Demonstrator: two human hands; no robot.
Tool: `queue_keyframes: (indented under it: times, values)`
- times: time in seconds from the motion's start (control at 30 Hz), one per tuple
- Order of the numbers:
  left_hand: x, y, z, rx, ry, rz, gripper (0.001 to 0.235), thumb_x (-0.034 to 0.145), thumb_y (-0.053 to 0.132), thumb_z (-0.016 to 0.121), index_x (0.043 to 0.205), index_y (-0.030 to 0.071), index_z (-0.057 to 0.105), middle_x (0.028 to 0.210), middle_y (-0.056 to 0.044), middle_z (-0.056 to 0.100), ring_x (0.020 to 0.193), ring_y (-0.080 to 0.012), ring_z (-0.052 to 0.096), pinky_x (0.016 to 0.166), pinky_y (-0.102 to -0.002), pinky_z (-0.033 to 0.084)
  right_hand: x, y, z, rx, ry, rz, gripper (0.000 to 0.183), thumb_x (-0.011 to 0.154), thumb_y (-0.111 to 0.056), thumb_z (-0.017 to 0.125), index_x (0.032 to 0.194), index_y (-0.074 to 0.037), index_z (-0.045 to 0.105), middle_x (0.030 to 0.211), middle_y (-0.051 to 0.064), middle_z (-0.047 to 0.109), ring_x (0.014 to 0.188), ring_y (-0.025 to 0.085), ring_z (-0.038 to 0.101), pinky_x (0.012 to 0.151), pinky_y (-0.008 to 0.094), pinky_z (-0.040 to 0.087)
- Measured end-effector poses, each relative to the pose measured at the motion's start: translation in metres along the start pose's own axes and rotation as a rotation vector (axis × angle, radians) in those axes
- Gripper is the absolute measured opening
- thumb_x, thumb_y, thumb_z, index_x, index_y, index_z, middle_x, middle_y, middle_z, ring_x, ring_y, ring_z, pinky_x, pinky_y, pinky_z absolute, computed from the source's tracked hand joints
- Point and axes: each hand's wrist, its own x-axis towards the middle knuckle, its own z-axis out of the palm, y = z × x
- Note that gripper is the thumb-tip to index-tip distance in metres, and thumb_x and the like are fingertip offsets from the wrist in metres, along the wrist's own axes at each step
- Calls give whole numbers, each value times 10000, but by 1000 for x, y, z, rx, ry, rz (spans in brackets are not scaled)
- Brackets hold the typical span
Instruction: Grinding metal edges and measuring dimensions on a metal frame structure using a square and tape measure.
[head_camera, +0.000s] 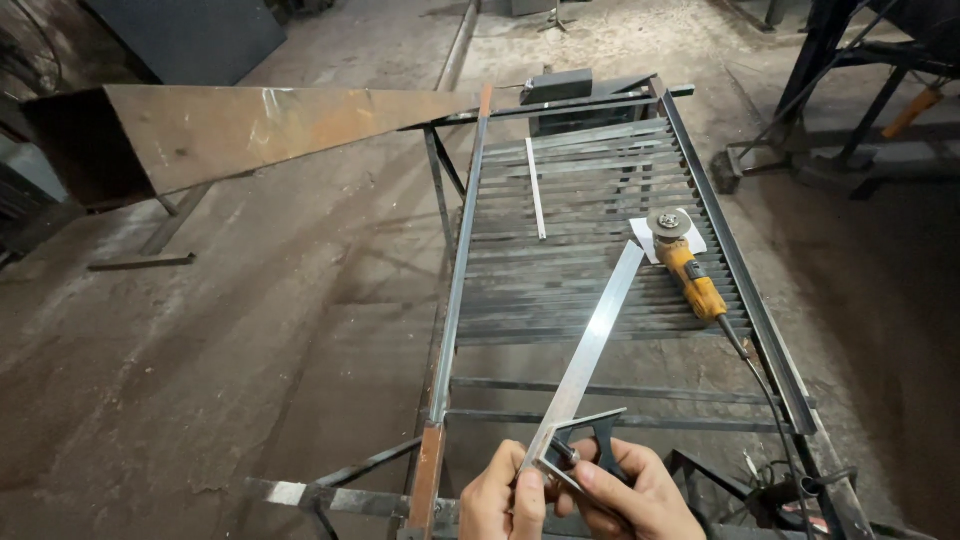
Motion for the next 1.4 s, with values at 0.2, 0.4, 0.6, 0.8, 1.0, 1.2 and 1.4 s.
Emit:
queue_keyframes:
  times: [0.2, 0.4, 0.6, 0.8, 1.0, 1.2, 1.4]
  values:
    - [-2, 1, 4, -53, -48, 58, 239, 983, 220, 535, 850, 46, 632, 698, -35, 766, 673, -88, 736, 621, -256, 572, 0, -18, 0, -35, -74, -55, 271, 925, -159, 691, 1102, 37, 630, 764, 176, 725, 420, 62, 403, 379, 223, 250]
    - [0, -2, 3, -2, 72, 263, 233, 999, 209, 592, 861, 28, 637, 854, -100, 744, 684, -110, 696, 602, -258, 541, 9, -44, 14, -134, -219, -28, 269, 949, -167, 688, 1117, 31, 620, 788, 176, 731, 421, 59, 411, 380, 223, 255]
    - [18, 23, -10, -230, 30, 325, 323, 1081, 295, 551, 1007, -4, 648, 1029, -116, 712, 844, -139, 687, 783, -299, 555, 23, -38, 13, -240, -172, -167, 294, 927, -110, 706, 1174, 34, 638, 779, 222, 768, 434, 77, 438, 400, 252, 307]
    - [36, 50, -12, -304, 46, 348, 384, 1100, 352, 555, 1039, -11, 662, 1025, -101, 699, 884, -116, 636, 802, -271, 494, 36, -57, 14, -287, -89, -272, 322, 895, -78, 703, 1198, 16, 645, 760, 227, 763, 411, 63, 422, 384, 244, 293]
    - [47, 55, -9, -264, 37, 381, 393, 1089, 364, 589, 1053, -21, 657, 1037, -101, 696, 842, -90, 602, 744, -244, 468, 49, -55, 10, -206, -59, -331, 310, 911, -65, 653, 1214, -10, 618, 755, 276, 750, 407, 86, 460, 384, 238, 290]
    - [45, 42, -18, -570, 71, 287, 519, 998, 335, 680, 1312, -52, 534, 1188, -167, 702, 954, -141, 661, 840, -295, 519, 71, -34, 26, -65, -172, -265, 277, 939, -101, 631, 1199, -17, 589, 759, 280, 726, 377, 72, 416, 360, 226, 275]
    - [25, 49, -53, -664, 174, 310, 473, 997, 267, 693, 1295, -78, 565, 1137, -193, 745, 815, -142, 639, 748, -303, 526, 98, 6, 50, 59, -386, -195, 305, 946, -128, 619, 1233, -30, 583, 779, 248, 723, 377, 84, 427, 356, 233, 289]
